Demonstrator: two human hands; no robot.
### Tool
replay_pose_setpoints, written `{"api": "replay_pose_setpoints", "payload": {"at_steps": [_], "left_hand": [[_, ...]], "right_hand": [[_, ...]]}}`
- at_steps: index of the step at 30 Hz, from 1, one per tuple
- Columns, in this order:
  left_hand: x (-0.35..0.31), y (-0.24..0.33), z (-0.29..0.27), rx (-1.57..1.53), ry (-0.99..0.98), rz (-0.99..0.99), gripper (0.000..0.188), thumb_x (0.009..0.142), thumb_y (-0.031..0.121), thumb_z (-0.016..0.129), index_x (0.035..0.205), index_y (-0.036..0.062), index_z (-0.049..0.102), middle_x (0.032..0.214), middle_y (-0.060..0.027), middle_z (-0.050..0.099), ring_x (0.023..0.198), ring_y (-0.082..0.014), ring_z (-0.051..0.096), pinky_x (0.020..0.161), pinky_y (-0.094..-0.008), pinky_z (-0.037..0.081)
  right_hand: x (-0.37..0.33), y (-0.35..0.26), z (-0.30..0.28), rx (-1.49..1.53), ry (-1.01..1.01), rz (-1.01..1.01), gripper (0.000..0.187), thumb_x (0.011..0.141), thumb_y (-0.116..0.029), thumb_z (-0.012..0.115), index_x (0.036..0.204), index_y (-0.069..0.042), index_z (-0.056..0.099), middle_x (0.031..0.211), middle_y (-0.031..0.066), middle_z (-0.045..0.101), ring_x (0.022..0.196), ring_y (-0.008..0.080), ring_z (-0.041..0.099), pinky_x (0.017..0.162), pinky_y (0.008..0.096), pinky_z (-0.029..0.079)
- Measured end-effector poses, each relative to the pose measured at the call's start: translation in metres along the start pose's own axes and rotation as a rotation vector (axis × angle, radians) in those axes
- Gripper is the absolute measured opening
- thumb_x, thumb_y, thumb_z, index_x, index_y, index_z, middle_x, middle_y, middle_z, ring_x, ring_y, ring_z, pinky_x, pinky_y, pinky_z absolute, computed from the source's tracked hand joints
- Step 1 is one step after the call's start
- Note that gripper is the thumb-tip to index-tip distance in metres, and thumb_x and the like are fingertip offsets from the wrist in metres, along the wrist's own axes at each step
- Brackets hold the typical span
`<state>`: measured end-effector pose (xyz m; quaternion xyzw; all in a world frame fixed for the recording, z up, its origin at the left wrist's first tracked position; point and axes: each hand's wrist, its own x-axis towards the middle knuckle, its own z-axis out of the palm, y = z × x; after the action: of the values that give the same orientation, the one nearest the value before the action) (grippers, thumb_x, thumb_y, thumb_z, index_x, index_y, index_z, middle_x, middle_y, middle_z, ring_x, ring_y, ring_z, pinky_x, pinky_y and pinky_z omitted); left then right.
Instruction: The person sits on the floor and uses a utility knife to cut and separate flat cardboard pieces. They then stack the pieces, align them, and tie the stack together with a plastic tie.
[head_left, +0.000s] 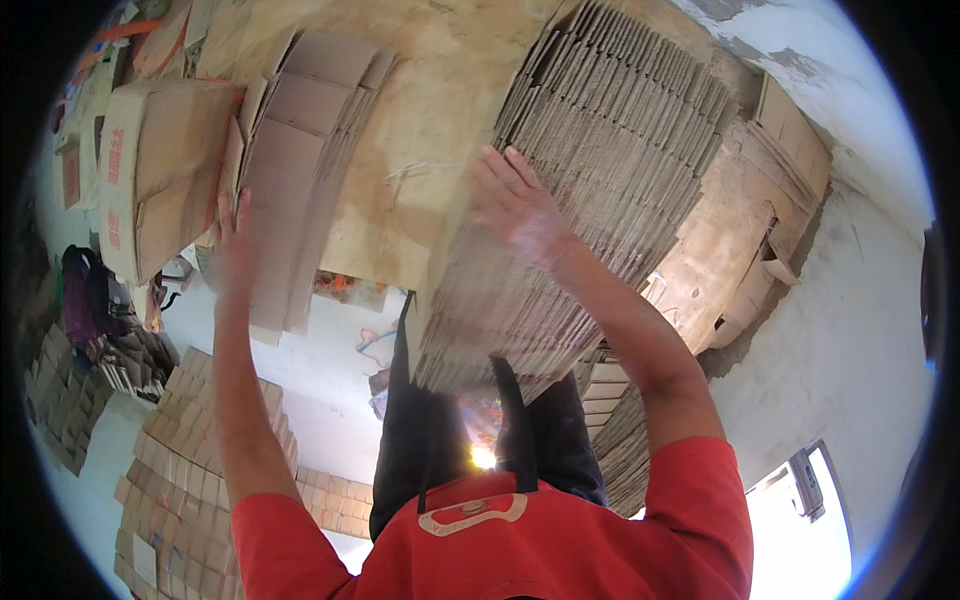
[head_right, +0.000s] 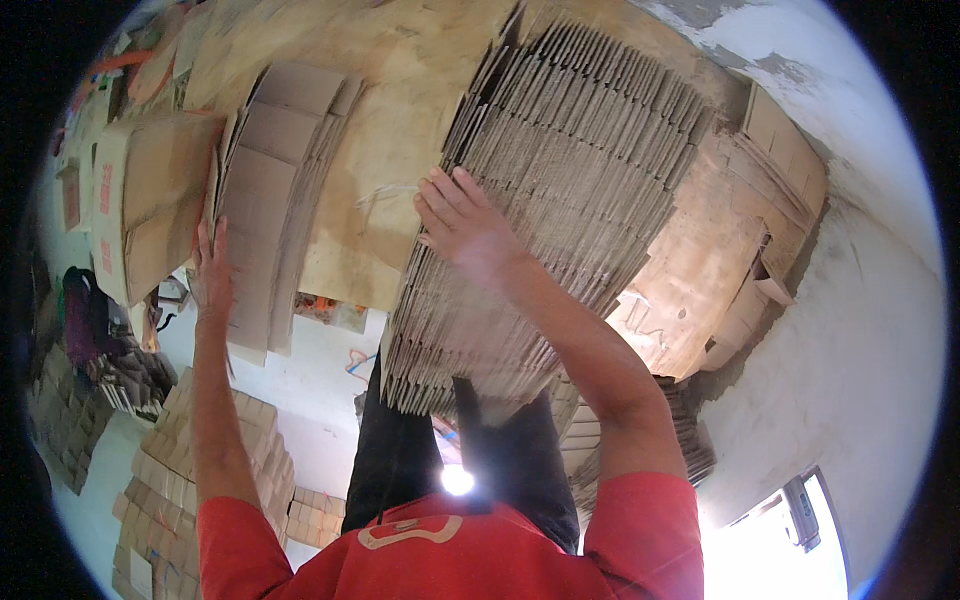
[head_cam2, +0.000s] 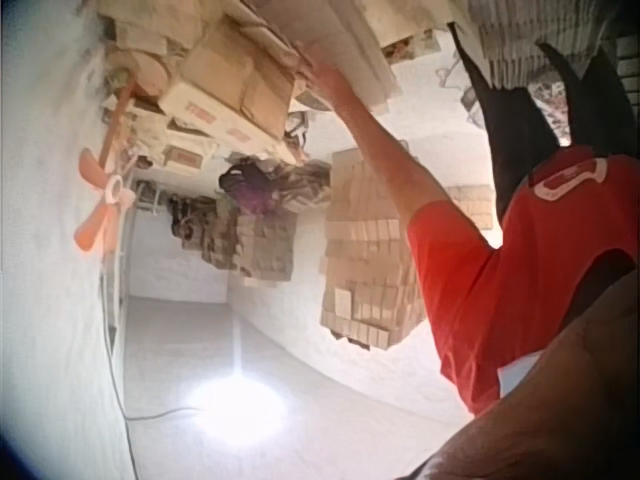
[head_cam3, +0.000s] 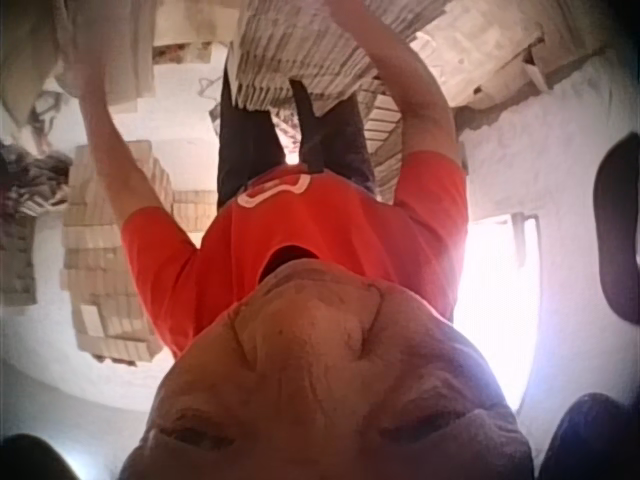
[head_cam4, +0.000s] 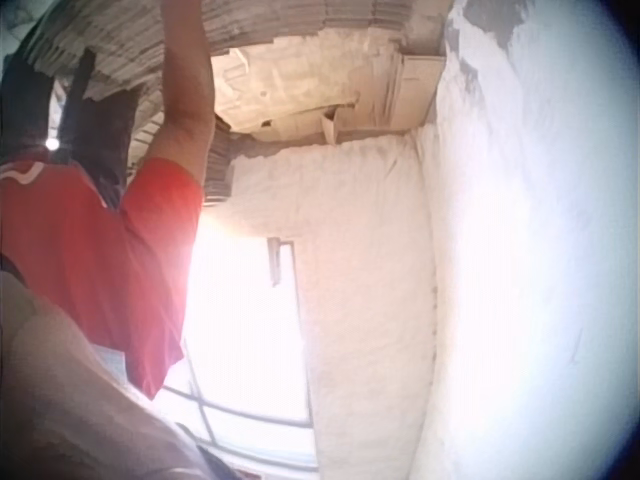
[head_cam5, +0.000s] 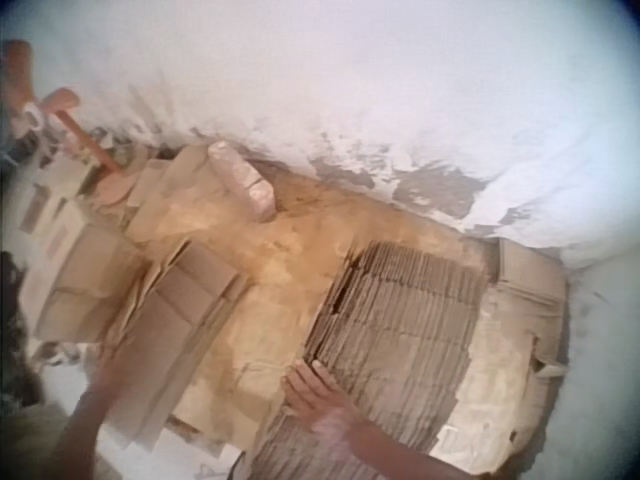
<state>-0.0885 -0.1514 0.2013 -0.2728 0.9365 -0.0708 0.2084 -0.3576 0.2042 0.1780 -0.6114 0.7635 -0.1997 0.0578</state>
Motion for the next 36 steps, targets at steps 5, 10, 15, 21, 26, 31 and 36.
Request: {"api": "replay_pose_setpoints", "payload": {"at_steps": [5,10,15,21,26,31,36], "left_hand": [[-0.011,0.023,-0.067,-0.256,0.186,0.086,0.084,0.077,-0.01,0.051,0.152,0.0146,0.022,0.153,-0.0165,0.029,0.137,-0.0377,0.034,0.108,-0.0444,0.038],[-0.025,0.134,-0.127,-0.804,0.337,0.168,0.077,0.077,-0.012,0.048,0.149,0.007,0.029,0.147,-0.0136,0.043,0.104,-0.0201,0.062,0.075,-0.0279,0.051],[0.006,0.223,-0.11,-0.875,0.167,0.339,0.074,0.08,-0.013,0.047,0.149,0.0022,0.023,0.14,-0.0234,0.044,0.104,-0.0367,0.058,0.086,-0.0407,0.05],[0.03,0.264,-0.058,-0.844,0.103,0.407,0.077,0.08,-0.011,0.052,0.149,0.0034,0.021,0.134,-0.0228,0.049,0.107,-0.0394,0.054,0.089,-0.0449,0.048],[0.03,0.266,-0.055,-0.84,0.165,0.45,0.075,0.08,-0.01,0.052,0.148,0.0032,0.024,0.131,-0.0221,0.051,0.107,-0.0391,0.055,0.089,-0.0434,0.049],[0.025,0.267,-0.054,-0.909,0.139,0.457,0.074,0.079,-0.01,0.05,0.148,0.0048,0.029,0.12,-0.0202,0.057,0.105,-0.0379,0.057,0.091,-0.0423,0.048],[0.027,0.268,-0.052,-1.007,0.103,0.462,0.07,0.08,-0.009,0.052,0.146,0.0063,0.035,0.114,-0.0197,0.059,0.101,-0.0365,0.058,0.089,-0.041,0.048]], "right_hand": [[-0.001,0.001,0.009,-0.024,-0.042,0.009,0.045,0.086,-0.029,0.063,0.119,0.001,0.061,0.13,0.0143,0.057,0.133,0.0306,0.042,0.115,0.0486,0.024],[-0.002,0.0,0.013,0.019,-0.039,0.044,0.044,0.086,-0.029,0.062,0.117,0.003,0.062,0.129,0.0146,0.057,0.133,0.0309,0.042,0.115,0.049,0.025],[-0.001,0.001,0.011,0.015,-0.049,0.035,0.051,0.081,-0.033,0.064,0.12,0.0,0.061,0.131,0.0134,0.055,0.132,0.0301,0.041,0.114,0.0475,0.026],[0.001,0.0,0.004,-0.003,0.095,0.011,0.047,0.078,-0.031,0.068,0.112,0.001,0.065,0.124,0.0138,0.06,0.129,0.0307,0.046,0.113,0.0476,0.03],[-0.001,0.001,0.008,0.033,0.119,0.016,0.046,0.074,-0.027,0.07,0.109,0.002,0.065,0.12,0.0153,0.06,0.126,0.0323,0.048,0.112,0.0492,0.032],[-0.003,0.0,0.006,0.08,0.114,0.031,0.042,0.071,-0.025,0.071,0.103,0.003,0.066,0.114,0.0166,0.06,0.124,0.0352,0.049,0.111,0.0505,0.033],[-0.004,0.0,0.004,0.139,0.138,0.041,0.046,0.068,-0.024,0.073,0.104,0.003,0.064,0.113,0.0168,0.059,0.124,0.0363,0.048,0.111,0.0503,0.034]]}}
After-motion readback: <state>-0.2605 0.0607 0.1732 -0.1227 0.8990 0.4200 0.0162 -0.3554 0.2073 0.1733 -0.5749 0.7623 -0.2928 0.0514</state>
